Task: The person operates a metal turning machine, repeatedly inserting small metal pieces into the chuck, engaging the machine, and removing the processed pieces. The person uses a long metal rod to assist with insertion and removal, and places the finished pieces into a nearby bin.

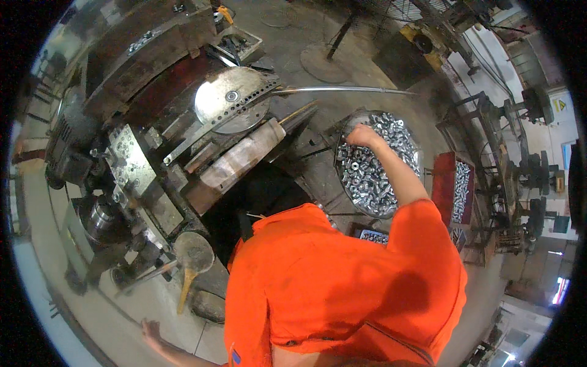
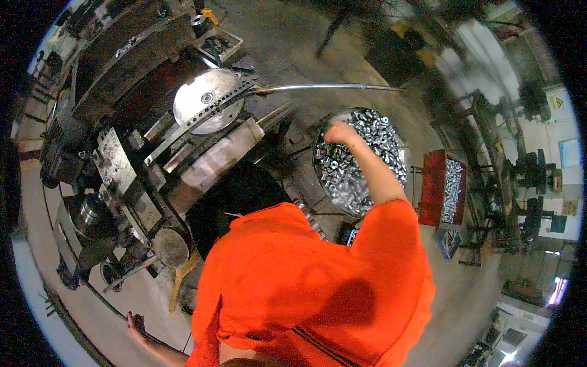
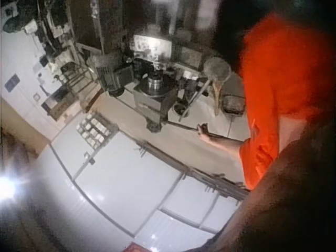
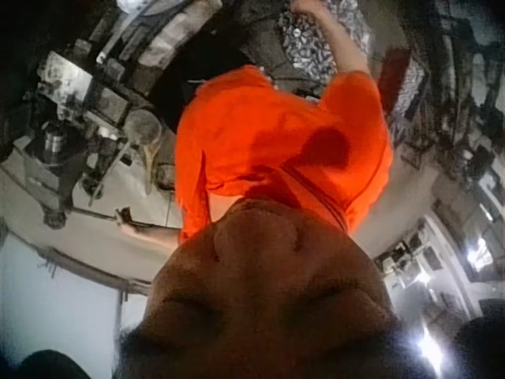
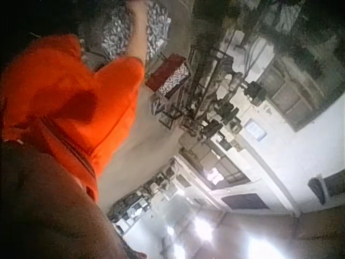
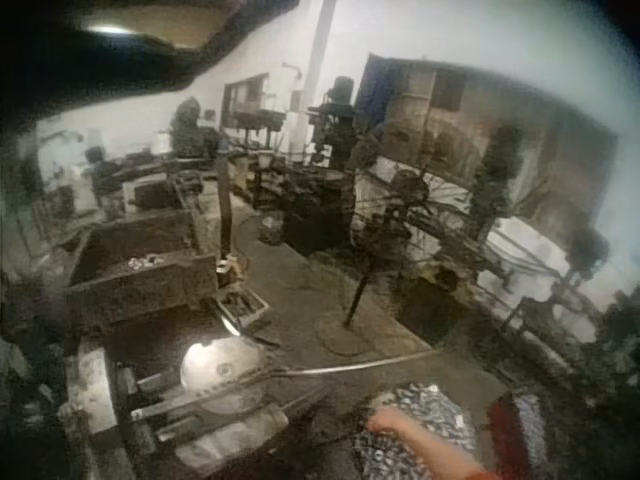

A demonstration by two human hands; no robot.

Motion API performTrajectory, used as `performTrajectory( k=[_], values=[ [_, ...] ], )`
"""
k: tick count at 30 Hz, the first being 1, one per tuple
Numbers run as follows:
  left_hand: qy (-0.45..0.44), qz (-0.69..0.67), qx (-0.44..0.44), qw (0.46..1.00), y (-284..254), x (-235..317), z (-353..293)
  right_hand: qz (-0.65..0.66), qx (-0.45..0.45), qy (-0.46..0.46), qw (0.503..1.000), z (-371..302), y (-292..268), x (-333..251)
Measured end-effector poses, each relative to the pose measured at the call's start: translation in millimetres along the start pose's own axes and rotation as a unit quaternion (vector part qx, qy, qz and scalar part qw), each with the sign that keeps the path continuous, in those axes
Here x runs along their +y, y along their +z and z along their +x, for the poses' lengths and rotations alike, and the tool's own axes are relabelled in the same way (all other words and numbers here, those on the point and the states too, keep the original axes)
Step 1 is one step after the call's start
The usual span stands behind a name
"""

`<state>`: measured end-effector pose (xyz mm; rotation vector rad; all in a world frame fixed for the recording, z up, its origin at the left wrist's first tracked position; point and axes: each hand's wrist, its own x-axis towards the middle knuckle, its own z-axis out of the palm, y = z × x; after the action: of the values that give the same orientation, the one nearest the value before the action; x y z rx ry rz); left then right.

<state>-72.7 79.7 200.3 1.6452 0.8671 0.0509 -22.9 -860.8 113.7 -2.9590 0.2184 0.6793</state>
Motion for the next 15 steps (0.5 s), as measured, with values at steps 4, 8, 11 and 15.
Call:
performTrajectory(
  k=[4, 8, 11, 15],
  values=[
    [-0.005, 0.004, -0.027, 1.0, -12, -6, 18, 0.034, 0.038, 0.148, 0.988, 25, 36, 13],
    [-0.013, 0.032, 0.022, 0.999, 8, 3, 6, 0.073, 0.079, 0.001, 0.994, 0, 8, 35],
    [0.013, 0.069, 0.004, 0.998, -3, -6, 12, 0.516, 0.138, 0.222, 0.816, -25, -25, 11],
    [-0.046, -0.022, -0.018, 0.999, -18, -17, 33, 0.82, 0.139, -0.005, 0.556, -69, -70, -18]
  ],
)
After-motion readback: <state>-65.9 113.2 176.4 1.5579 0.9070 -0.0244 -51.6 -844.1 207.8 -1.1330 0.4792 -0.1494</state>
